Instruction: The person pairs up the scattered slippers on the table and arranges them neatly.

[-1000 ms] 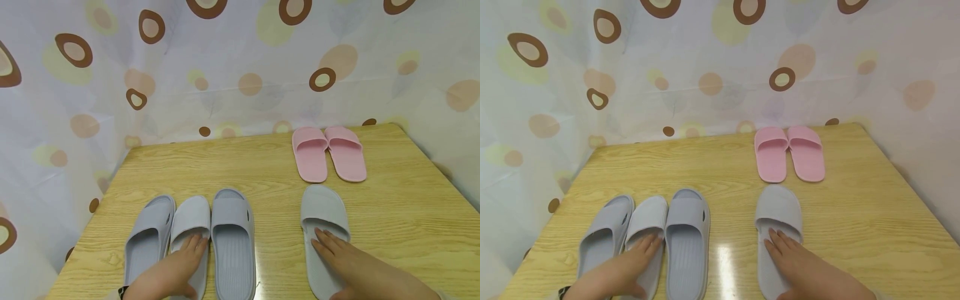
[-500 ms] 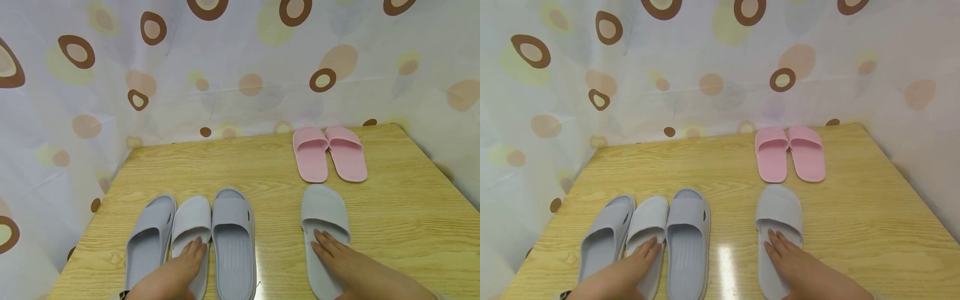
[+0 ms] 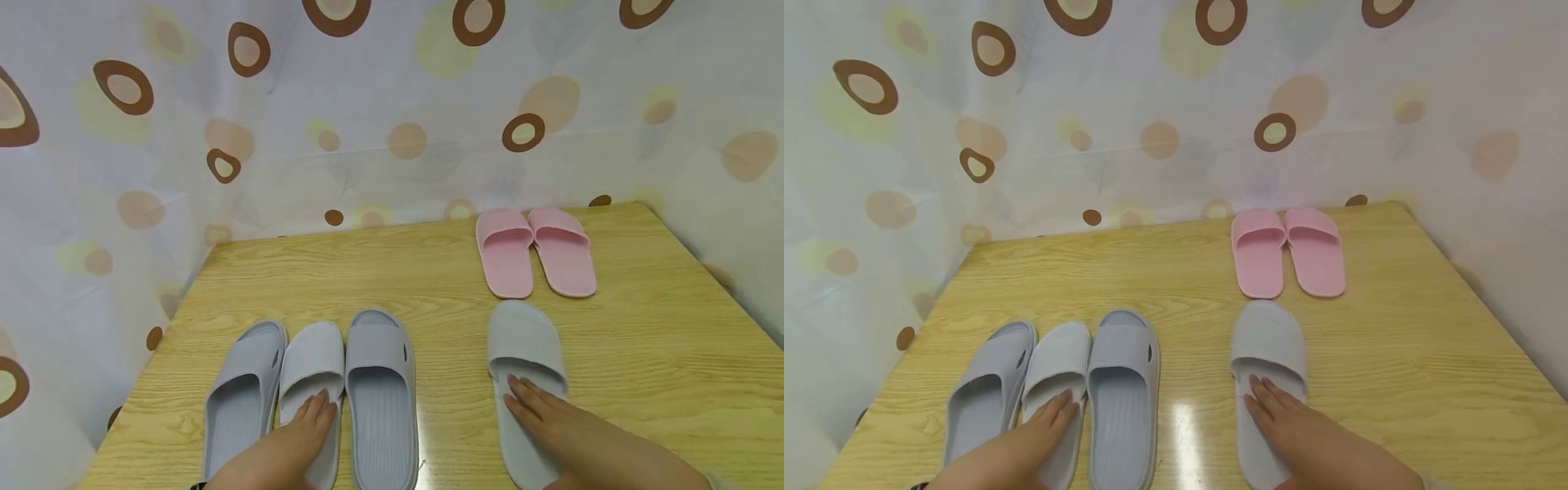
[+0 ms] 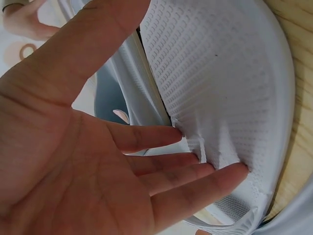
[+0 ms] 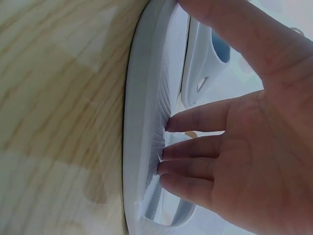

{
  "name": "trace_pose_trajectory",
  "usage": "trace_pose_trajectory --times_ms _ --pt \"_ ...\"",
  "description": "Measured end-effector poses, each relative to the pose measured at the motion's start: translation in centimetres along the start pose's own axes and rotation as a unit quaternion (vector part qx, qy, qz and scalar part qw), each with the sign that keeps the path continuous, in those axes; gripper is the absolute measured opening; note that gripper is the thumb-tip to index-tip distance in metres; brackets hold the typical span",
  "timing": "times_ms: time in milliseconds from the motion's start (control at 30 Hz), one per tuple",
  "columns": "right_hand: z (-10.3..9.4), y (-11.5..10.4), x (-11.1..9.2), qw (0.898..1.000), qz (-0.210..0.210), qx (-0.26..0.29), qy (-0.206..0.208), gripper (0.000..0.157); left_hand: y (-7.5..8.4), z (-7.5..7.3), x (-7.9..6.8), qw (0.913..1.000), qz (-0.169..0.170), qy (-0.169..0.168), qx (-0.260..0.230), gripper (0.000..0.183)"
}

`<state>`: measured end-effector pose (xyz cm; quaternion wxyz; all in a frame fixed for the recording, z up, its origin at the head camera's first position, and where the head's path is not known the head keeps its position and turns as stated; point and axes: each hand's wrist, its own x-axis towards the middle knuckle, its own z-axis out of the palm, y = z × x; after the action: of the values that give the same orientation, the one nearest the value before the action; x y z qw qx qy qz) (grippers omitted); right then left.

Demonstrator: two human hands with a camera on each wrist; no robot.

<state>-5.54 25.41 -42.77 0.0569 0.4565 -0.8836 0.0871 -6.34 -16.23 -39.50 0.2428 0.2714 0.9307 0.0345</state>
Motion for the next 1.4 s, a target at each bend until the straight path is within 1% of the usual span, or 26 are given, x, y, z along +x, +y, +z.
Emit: trace_pose_trajectory --times_ms 200,367,533,667,733,767,867,1000,1067,1233,1400 --pt "-0.1 0.0 0.3 1.0 -0.005 0.004 0.013 0.101 -0.2 0.2 -0.3 0.9997 0.015 0.015 0.014 0.108" --pt "-0.3 0.0 0.5 1.0 0.004 0.003 -0.008 0.101 -0.3 0.1 -0.5 0.9995 0.025 0.019 0.008 0.111" --pt "-0.4 0.0 0.8 1.0 0.008 0.013 -0.027 0.102 -0.3 0.1 -0.5 0.9997 0.016 0.008 -0.015 0.115" --pt "-0.5 0.1 1.2 0.999 -0.001 0.009 -0.03 0.102 -0.4 0.1 -0.4 0.9997 0.015 0.009 -0.015 0.115" --pt "-0.5 0.2 1.4 0.999 -0.006 0.01 -0.031 0.102 -0.4 0.1 -0.4 0.9997 0.018 0.015 -0.009 0.115" --pt "-0.5 0.2 1.6 0.999 -0.007 0.011 -0.032 0.102 -0.4 0.1 -0.4 0.9996 0.021 0.02 -0.003 0.114" --pt "-0.5 0.3 2.0 0.999 -0.008 0.02 -0.038 0.103 -0.4 0.1 -0.3 0.9995 0.02 0.022 -0.008 0.114" --pt "-0.5 0.4 2.3 0.999 -0.009 0.017 -0.041 0.106 -0.5 0.0 -0.3 0.9997 0.016 0.012 -0.017 0.115" --pt "-0.5 0.5 2.4 0.999 -0.012 0.019 -0.043 0.107 -0.4 -0.1 -0.3 0.9997 0.017 0.016 -0.01 0.115" --pt "-0.5 0.9 2.6 0.998 -0.016 0.031 -0.054 0.109 -0.3 -0.3 -0.2 0.9997 0.009 0.024 0.003 0.115" --pt "-0.7 0.9 3.0 0.996 0.002 0.042 -0.073 0.11 -0.1 -0.4 0.0 0.9995 -0.005 0.029 0.01 0.118"
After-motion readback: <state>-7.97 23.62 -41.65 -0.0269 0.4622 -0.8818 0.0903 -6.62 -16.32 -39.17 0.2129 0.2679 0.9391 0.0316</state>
